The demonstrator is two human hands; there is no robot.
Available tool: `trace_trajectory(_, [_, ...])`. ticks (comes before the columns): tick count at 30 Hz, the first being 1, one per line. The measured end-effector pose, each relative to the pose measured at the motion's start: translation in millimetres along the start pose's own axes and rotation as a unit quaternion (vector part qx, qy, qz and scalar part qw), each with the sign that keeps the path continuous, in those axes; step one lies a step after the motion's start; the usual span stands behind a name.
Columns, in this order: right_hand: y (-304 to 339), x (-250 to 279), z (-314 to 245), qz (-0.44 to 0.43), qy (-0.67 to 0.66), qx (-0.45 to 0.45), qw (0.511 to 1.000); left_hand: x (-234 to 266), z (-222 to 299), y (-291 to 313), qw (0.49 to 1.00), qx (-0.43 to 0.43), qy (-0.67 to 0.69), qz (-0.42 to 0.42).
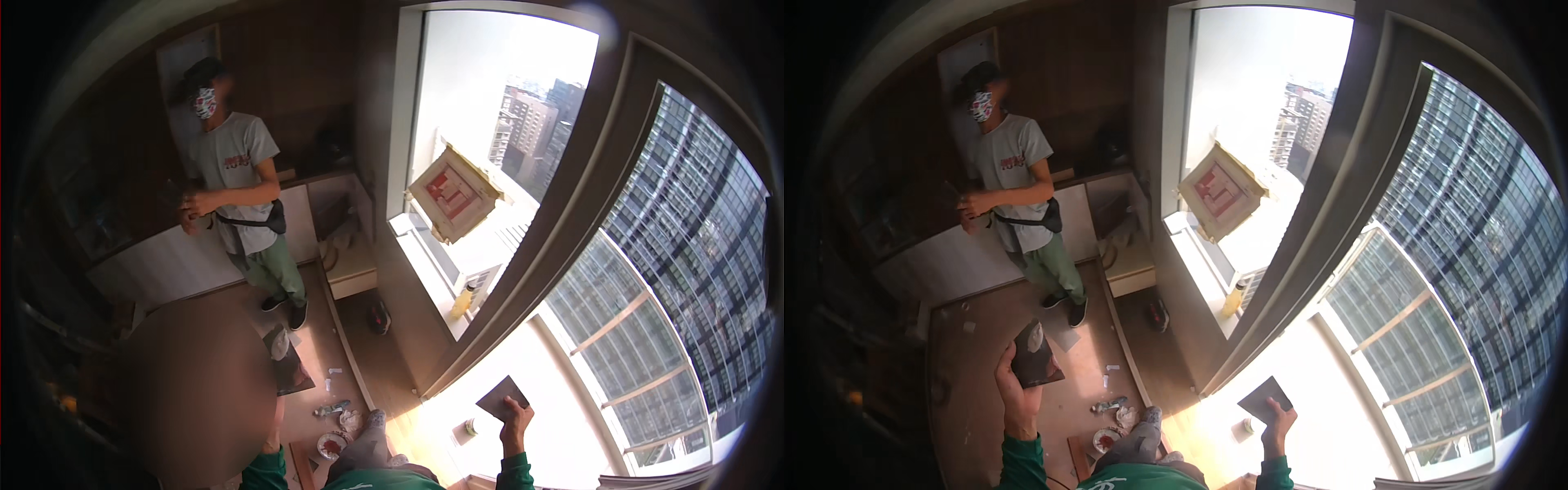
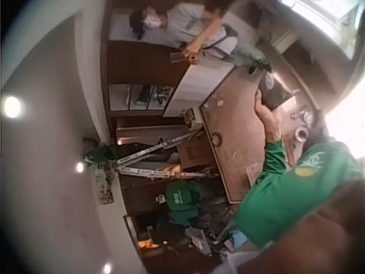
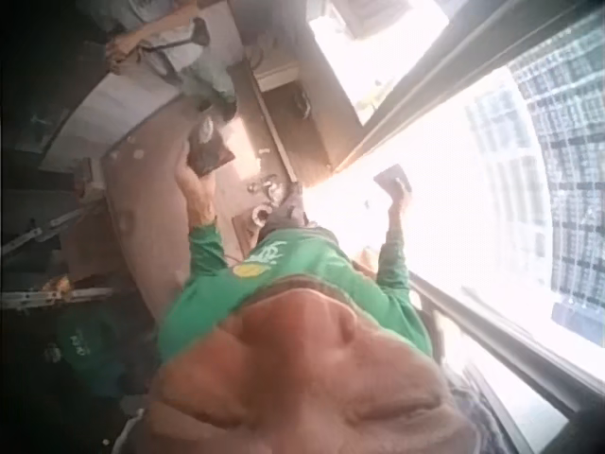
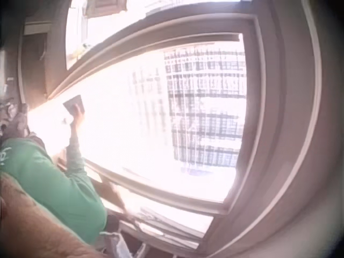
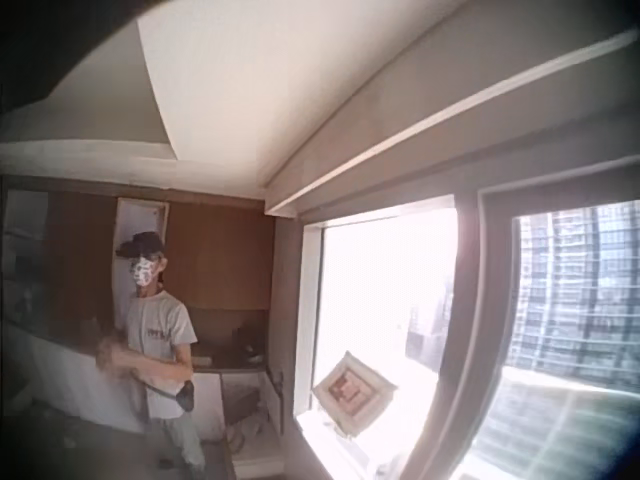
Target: The person sands the upper frame of a large glass balcony door using a sanding block. They work methodically along the top edge and the vertical sides of the door frame, applying pressure with both hands to smooth the surface.
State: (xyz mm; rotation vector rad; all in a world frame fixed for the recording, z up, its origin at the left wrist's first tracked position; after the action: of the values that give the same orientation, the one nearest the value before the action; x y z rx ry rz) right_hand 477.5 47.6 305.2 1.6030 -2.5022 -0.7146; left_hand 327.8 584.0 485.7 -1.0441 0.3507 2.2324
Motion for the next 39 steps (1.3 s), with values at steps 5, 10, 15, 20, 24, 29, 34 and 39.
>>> trace_trajectory(5, [31.9, -9.9, -91.7, -0.053, -0.114, 0.102, 0.987, -83.8, -57.6, -35.3, 0.993, 0.076, 0.019, -0.09])
trace_trajectory(10, [73.8, 20.1, -171.1, 0.035, -0.182, 0.168, 0.968, -197.1, -133.8, -49.1, 0.952, 0.149, 0.074, -0.257])
trace_trajectory(15, [123.5, 3.0, -279.8, 0.048, -0.217, 0.374, 0.9, -321.8, -198.4, -51.6, 0.87, 0.239, 0.071, -0.424])
trace_trajectory(20, [168.9, -75.3, -381.9, 0.019, -0.217, 0.542, 0.811, -418.3, -233.5, -50.8, 0.741, 0.275, 0.093, -0.605])
trace_trajectory(24, [166.4, -120.6, -455.1, 0.037, -0.231, 0.607, 0.76, -461.6, -260.6, -28.6, 0.658, 0.284, 0.034, -0.697])
trace_trajectory(29, [155.1, -124.9, -508.5, 0.097, -0.252, 0.613, 0.742, -486.2, -287.7, -11.1, 0.574, 0.249, -0.016, -0.78])
trace_trajectory(34, [149.0, -130.2, -530.5, 0.119, -0.248, 0.622, 0.734, -494.7, -313.2, -8.7, 0.591, 0.295, 0.014, -0.751])
trace_trajectory(39, [146.9, -134.8, -538.7, 0.087, -0.214, 0.665, 0.71, -493.9, -320.0, -0.8, 0.588, 0.237, -0.029, -0.773])
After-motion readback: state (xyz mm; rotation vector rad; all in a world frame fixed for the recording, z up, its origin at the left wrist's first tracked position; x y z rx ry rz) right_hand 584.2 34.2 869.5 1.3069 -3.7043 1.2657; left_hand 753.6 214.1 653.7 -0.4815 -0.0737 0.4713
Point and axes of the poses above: each hand's wrist, its own y-axis away from the middle knuckle, its own x-axis out of the back of the hand, z = x × y, the point moved 9 cm from there along -y, towards the middle knuckle, and after that the axes turned 11 degrees about -x, right-handed, at the moved point
